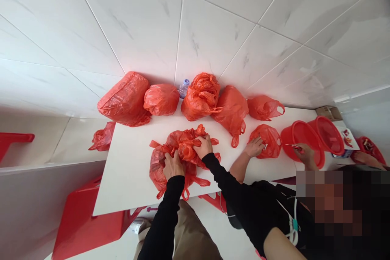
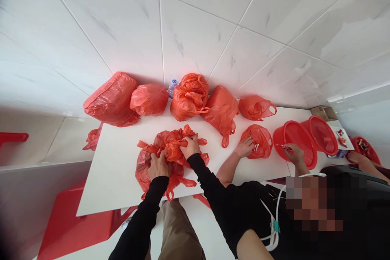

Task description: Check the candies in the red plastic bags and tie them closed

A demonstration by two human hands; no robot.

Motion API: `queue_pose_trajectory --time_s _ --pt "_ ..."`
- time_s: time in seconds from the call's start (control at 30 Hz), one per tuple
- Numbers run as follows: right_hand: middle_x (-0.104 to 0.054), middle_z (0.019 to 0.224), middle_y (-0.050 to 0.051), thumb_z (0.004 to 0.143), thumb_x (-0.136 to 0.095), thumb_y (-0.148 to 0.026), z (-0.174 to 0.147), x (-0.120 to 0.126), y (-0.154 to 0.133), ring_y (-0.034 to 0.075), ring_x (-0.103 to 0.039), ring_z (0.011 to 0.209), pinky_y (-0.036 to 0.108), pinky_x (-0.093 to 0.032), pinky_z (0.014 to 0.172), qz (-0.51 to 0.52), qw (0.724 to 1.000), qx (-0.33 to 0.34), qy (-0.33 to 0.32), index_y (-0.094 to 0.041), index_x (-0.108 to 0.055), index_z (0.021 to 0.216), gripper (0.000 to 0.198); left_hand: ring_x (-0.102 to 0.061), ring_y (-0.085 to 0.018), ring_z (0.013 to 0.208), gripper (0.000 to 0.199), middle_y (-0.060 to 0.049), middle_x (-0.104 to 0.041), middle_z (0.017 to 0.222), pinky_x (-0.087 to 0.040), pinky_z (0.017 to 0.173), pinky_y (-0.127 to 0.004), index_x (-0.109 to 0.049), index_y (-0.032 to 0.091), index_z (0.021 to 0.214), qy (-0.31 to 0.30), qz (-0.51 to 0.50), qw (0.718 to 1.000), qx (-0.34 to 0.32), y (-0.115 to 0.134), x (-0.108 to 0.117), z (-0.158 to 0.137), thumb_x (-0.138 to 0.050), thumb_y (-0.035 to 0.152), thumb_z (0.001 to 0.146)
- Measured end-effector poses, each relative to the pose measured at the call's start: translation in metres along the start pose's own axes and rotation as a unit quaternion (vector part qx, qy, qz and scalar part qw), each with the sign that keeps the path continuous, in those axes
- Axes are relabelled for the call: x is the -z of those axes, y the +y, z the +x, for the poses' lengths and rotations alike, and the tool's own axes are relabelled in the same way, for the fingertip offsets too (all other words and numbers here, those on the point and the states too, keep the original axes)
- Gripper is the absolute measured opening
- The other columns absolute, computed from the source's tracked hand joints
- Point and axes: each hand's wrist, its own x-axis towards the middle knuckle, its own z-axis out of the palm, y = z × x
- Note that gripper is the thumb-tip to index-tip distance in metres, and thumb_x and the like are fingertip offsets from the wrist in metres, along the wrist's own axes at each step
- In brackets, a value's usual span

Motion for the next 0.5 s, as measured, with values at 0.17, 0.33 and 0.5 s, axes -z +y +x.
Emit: queue_pose_trajectory --time_s 0.17,0.33,0.5 --pt "-0.049 0.11 0.006 0.071 -0.075 -0.021 -0.032 0.014 0.013 0.021 -0.059 0.099 0.032 -0.052 0.091 0.044 0.998 -0.013 0.044 -0.022 -0.074 0.099 0.028 -0.062 -0.024 0.104 0.042 -0.011 -0.056 0.13 -0.058 0.078 -0.039 -0.054 0.02 0.132 0.012 -0.023 0.999 -0.019 -0.013 0.002 -0.009 -0.064 0.031 0.093" --pt "-0.056 0.103 0.007 0.072 -0.074 -0.015 -0.047 0.006 0.035 0.021 -0.061 0.092 0.037 -0.053 0.089 0.065 0.995 -0.058 0.057 -0.017 -0.072 0.094 0.023 -0.063 -0.022 0.1 0.035 -0.01 -0.059 0.124 -0.058 0.079 -0.039 -0.059 0.017 0.125 0.016 -0.055 0.997 -0.06 -0.019 -0.01 -0.008 -0.063 0.032 0.093" --pt "-0.058 0.099 0.006 0.074 -0.072 -0.011 -0.044 -0.006 0.021 0.019 -0.061 0.089 0.037 -0.053 0.09 0.101 0.992 -0.062 0.047 -0.015 -0.071 0.095 0.021 -0.063 -0.019 0.091 0.031 -0.008 -0.062 0.117 -0.057 0.075 -0.036 -0.061 0.017 0.119 0.044 -0.108 0.987 -0.107 -0.04 -0.014 0.001 -0.065 0.033 0.092"
